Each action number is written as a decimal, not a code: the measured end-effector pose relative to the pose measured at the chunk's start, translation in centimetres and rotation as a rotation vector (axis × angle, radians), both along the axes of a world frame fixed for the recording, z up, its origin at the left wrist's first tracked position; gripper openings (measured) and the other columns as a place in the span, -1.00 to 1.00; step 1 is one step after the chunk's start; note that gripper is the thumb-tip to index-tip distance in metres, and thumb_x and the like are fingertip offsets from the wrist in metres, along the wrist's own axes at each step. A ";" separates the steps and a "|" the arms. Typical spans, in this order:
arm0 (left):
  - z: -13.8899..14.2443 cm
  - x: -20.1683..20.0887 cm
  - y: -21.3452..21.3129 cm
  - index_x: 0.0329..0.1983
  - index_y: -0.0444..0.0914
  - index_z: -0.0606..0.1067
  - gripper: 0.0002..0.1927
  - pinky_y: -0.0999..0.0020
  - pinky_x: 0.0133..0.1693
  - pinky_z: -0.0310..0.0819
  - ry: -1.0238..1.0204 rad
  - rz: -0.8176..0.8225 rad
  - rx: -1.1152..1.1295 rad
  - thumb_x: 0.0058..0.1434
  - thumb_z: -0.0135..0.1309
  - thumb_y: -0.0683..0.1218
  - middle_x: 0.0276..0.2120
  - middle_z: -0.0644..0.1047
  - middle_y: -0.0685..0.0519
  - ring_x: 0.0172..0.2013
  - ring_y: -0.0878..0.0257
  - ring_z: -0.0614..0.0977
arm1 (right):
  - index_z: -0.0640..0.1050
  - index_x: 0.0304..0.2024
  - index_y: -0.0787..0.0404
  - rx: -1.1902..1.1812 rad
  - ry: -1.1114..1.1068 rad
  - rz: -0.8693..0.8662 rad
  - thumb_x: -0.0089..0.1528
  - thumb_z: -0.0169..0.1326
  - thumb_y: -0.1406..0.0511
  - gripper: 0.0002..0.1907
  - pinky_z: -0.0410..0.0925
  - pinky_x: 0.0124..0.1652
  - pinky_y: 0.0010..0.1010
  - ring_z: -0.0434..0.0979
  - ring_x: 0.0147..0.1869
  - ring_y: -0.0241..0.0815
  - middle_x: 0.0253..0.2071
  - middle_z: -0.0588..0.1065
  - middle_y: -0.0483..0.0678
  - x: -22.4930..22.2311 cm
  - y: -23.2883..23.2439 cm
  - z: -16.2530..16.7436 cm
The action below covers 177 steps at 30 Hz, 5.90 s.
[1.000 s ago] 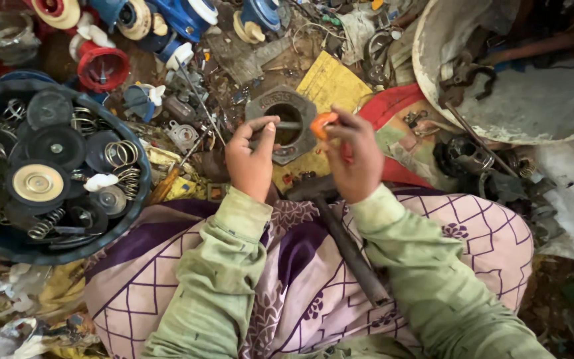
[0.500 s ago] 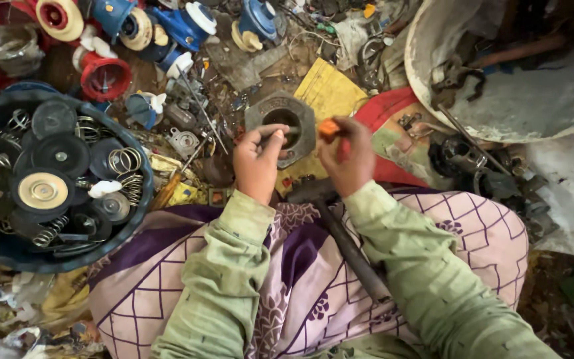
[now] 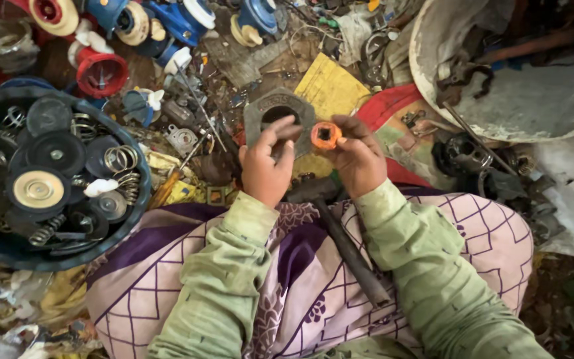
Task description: The person sits on the floor and repeatedly hammers a small orange plastic piece on a metal anvil, then uses pliers to pull and reshape it. The person continues to hammer and pull the piece, gradually elongating and thinning it.
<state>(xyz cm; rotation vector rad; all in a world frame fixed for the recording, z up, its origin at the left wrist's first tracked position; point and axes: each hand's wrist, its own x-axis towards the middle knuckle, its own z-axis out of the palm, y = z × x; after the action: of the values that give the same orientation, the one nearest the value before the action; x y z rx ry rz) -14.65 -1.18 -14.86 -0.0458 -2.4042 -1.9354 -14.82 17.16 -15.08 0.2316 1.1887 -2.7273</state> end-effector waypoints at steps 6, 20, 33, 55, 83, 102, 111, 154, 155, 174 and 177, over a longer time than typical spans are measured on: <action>1.4 0.5 0.2 -0.03 -0.17 0.61 -0.81 0.24 0.03 0.39 0.297 0.021 -0.193 0.29 0.19 -0.16 -0.08 0.66 0.06 -0.05 0.11 0.70 | 0.42 0.22 0.42 0.003 0.067 0.103 0.23 -0.12 0.46 -0.52 0.34 0.35 -0.01 0.47 0.37 0.08 0.31 0.42 0.23 0.0 0.8 -1.1; 0.6 0.8 1.1 -0.19 -0.10 0.61 -0.74 0.05 0.03 0.25 0.156 0.102 -0.353 0.09 0.36 0.02 -0.20 0.64 0.20 -0.21 0.26 0.68 | 0.39 0.30 0.48 0.218 0.172 0.192 0.26 -0.07 0.51 -0.48 0.31 0.36 -0.21 0.46 0.36 -0.03 0.35 0.41 0.18 1.1 0.2 -1.6; -0.7 0.4 0.5 -0.26 -0.12 0.61 -0.72 0.00 0.07 0.17 0.045 0.023 -0.420 -0.01 0.35 0.03 -0.24 0.64 0.13 -0.21 0.14 0.65 | 0.25 0.42 0.34 0.388 0.219 0.386 0.26 -0.01 0.49 -0.35 0.26 0.34 -0.34 0.37 0.44 -0.14 0.43 0.32 0.03 0.5 -0.1 -1.1; -2.9 0.3 0.3 -0.06 -0.27 0.61 -0.66 0.48 -0.08 0.49 -0.347 -0.012 0.216 0.10 0.27 -0.07 -0.33 0.70 0.12 -0.35 0.43 0.69 | 0.49 0.22 0.41 0.487 -0.092 0.269 0.35 0.09 0.29 -0.57 0.50 0.02 -0.35 0.62 0.01 -0.20 0.04 0.59 0.02 0.1 -0.7 -0.7; 1.8 -0.3 -5.2 -0.07 -0.29 0.25 -0.61 0.24 -0.15 0.65 -0.234 0.203 1.040 0.17 0.19 -0.34 -0.02 0.60 -0.27 -0.11 -0.02 0.72 | 0.54 0.19 0.34 0.771 0.045 0.193 0.38 0.12 0.24 -0.61 0.51 -0.12 -0.39 0.59 -0.11 -0.28 -0.07 0.58 -0.03 -0.6 -1.0 0.2; 5.9 2.3 -16.1 0.08 -0.36 0.46 -0.58 0.11 0.16 0.59 0.176 0.153 1.691 0.43 -0.08 0.07 0.04 0.56 -0.21 0.13 -0.17 0.62 | 0.53 0.07 0.21 1.886 1.266 0.465 -0.01 0.23 0.18 -0.41 0.29 0.00 0.03 0.43 0.10 0.26 0.09 0.47 0.13 0.1 -24.3 0.0; 4.7 1.5 -14.5 -0.41 -0.27 0.47 -0.51 0.24 -0.36 0.61 -0.027 0.391 1.413 0.40 0.03 0.22 -0.46 0.57 -0.05 -0.35 -0.05 0.71 | 0.55 -0.05 0.31 1.073 0.476 -0.057 0.31 0.12 0.46 -0.84 0.49 -0.08 -0.35 0.62 -0.10 -0.16 -0.14 0.61 0.01 0.1 -14.5 8.3; 3.1 2.5 -7.0 -0.61 -0.27 0.45 -0.19 0.45 -0.70 0.36 -0.396 0.290 1.030 0.25 -0.13 0.54 -0.69 0.49 0.01 -0.76 0.27 0.45 | -0.06 0.40 -0.05 1.048 1.027 -0.016 0.30 0.06 0.62 -0.16 0.57 -0.06 -0.05 0.67 0.03 0.19 0.04 0.53 0.34 9.4 -12.2 15.9; 3.1 2.4 -7.1 -0.62 -0.24 0.44 -0.21 0.44 -0.71 0.36 -0.412 0.310 1.050 0.23 -0.13 0.54 -0.70 0.48 0.02 -0.77 0.27 0.45 | -0.08 0.41 -0.08 1.026 1.094 -0.032 0.33 0.05 0.61 -0.16 0.57 -0.05 -0.09 0.69 0.03 0.16 0.06 0.53 0.32 9.8 -11.5 16.1; 3.5 3.0 -7.4 -0.60 -0.21 0.43 -0.25 0.41 -0.75 0.27 -0.462 0.161 1.210 0.22 -0.16 0.52 -0.69 0.48 0.02 -0.76 0.24 0.49 | 0.04 0.43 -0.15 1.066 1.067 -0.098 0.38 0.04 0.59 -0.22 0.57 0.02 -0.12 0.65 0.05 0.06 0.04 0.53 0.25 12.4 -10.3 19.2; 3.5 3.3 -7.2 -0.64 -0.26 0.40 -0.17 0.41 -0.73 0.32 -0.378 0.159 1.137 0.27 -0.14 0.56 -0.72 0.45 0.02 -0.78 0.26 0.45 | -0.10 0.44 0.04 1.024 1.068 -0.033 0.35 0.05 0.59 -0.18 0.54 -0.07 -0.19 0.68 0.05 0.04 0.06 0.52 0.28 10.2 -11.7 16.9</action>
<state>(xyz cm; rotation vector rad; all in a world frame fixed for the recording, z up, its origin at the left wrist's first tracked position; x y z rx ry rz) -11.34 -8.42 -11.37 0.5617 -1.0184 -3.0495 -4.64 5.47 1.79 -1.2288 2.7013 -1.8821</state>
